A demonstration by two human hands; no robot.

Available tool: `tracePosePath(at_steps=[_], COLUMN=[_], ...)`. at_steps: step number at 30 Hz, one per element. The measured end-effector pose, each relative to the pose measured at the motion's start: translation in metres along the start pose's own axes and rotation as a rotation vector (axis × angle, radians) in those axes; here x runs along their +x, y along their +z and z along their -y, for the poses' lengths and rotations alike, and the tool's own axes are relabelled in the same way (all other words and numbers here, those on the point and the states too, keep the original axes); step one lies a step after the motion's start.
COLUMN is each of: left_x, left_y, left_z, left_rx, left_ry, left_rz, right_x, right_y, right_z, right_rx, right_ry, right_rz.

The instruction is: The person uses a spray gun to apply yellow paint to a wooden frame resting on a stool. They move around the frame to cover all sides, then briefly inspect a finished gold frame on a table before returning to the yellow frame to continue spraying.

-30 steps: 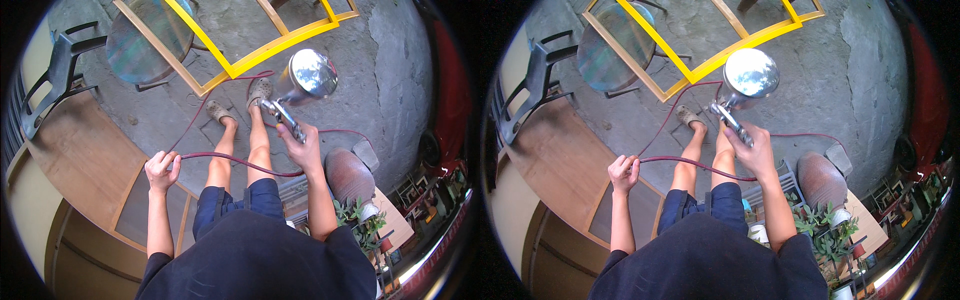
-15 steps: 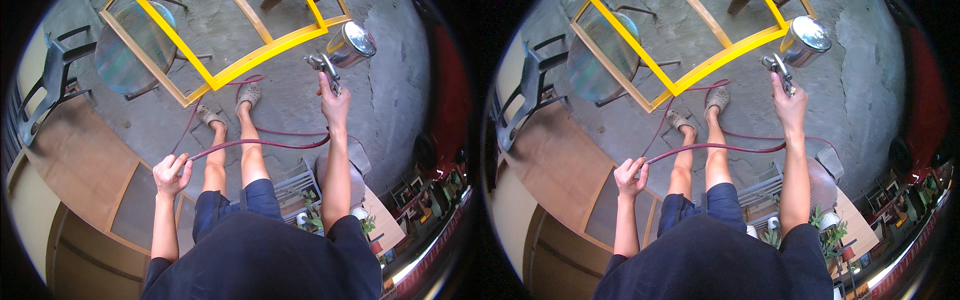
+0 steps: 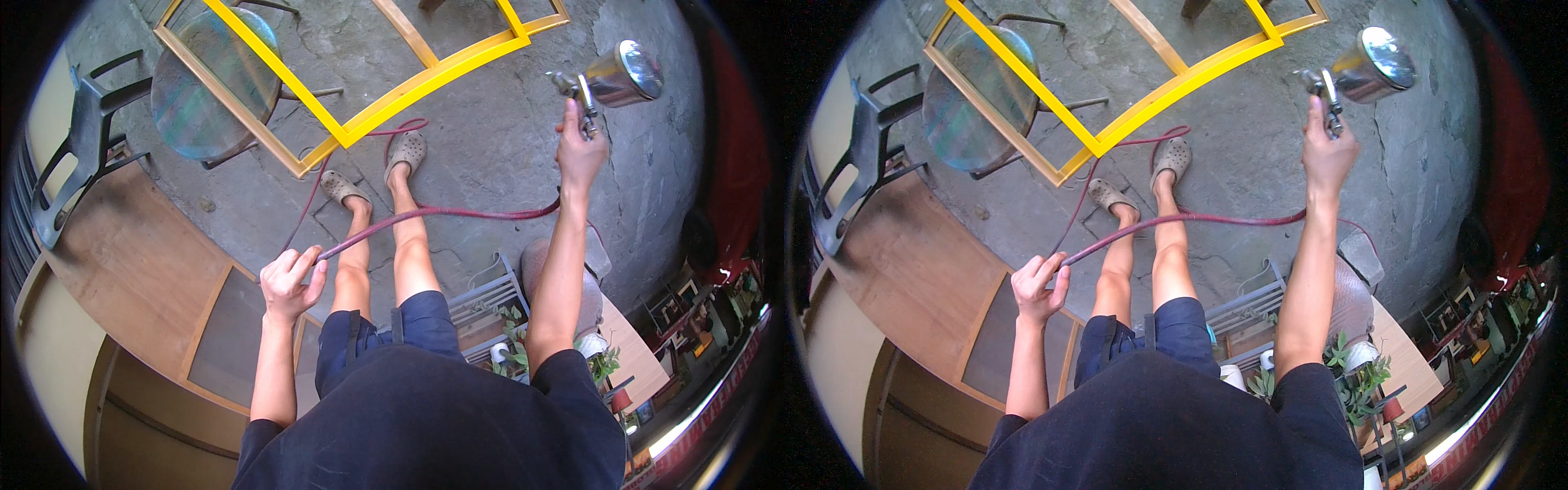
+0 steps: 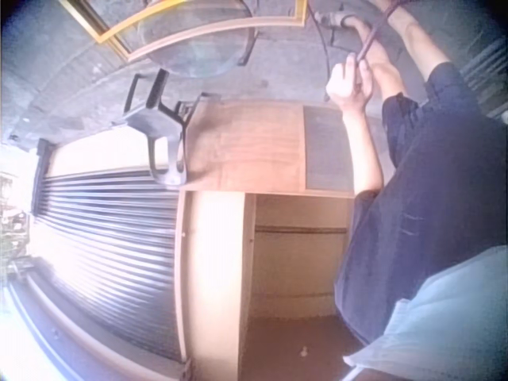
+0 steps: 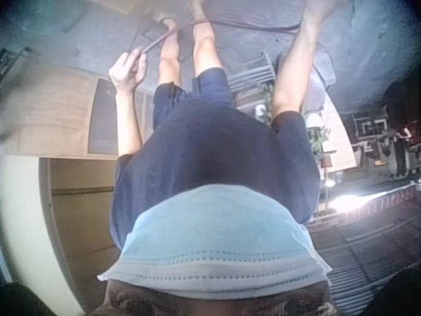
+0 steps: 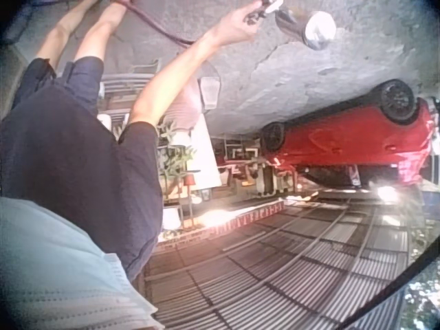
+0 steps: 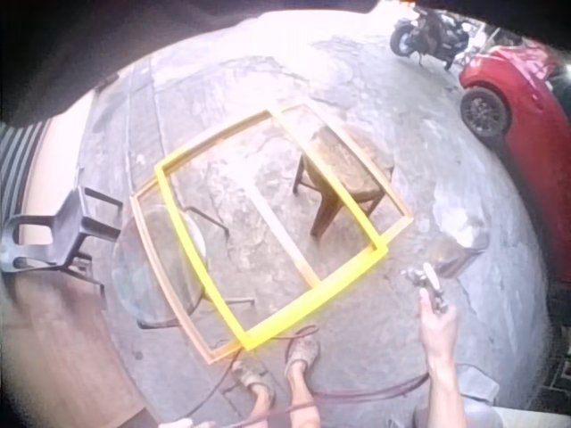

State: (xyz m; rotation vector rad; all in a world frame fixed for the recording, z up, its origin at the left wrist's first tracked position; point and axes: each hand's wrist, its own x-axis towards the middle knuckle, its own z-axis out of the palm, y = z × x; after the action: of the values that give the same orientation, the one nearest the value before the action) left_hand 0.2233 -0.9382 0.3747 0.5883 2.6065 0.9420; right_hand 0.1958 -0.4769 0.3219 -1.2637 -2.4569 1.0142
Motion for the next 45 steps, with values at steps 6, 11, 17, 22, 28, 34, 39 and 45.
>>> tracePosePath(at_steps=[6, 11, 17, 22, 28, 34, 39, 45], left_x=[-0.022, -0.045, -0.064, -0.067, -0.054, -0.035, -0.021, -0.014], left_y=[-0.018, -0.040, -0.053, -0.053, -0.039, -0.019, -0.005, -0.002], left_z=[0.020, 0.042, 0.058, 0.055, 0.039, 0.015, -0.002, -0.005], left_rx=[0.062, 0.121, 0.177, 0.194, 0.151, 0.093, 0.029, 0.014], left_ry=[0.008, 0.006, 0.001, -0.003, 0.016, 0.032, 0.063, 0.008], left_rz=[-0.011, -0.028, -0.052, -0.026, -0.025, 0.026, 0.042, 0.028], right_x=[-0.081, -0.153, -0.211, -0.215, -0.144, -0.055, -0.006, -0.004], right_y=[0.011, 0.024, 0.031, 0.030, 0.034, 0.023, 0.009, -0.014], right_z=[0.000, 0.010, 0.021, 0.017, -0.013, -0.039, -0.035, -0.014], right_rx=[0.082, 0.131, 0.203, 0.213, 0.203, 0.192, 0.142, 0.228], right_ry=[0.022, 0.020, -0.027, -0.090, 0.051, 0.076, -0.020, -0.008], right_rz=[0.243, 0.425, 0.552, 0.627, 0.343, 0.112, -0.064, -0.138])
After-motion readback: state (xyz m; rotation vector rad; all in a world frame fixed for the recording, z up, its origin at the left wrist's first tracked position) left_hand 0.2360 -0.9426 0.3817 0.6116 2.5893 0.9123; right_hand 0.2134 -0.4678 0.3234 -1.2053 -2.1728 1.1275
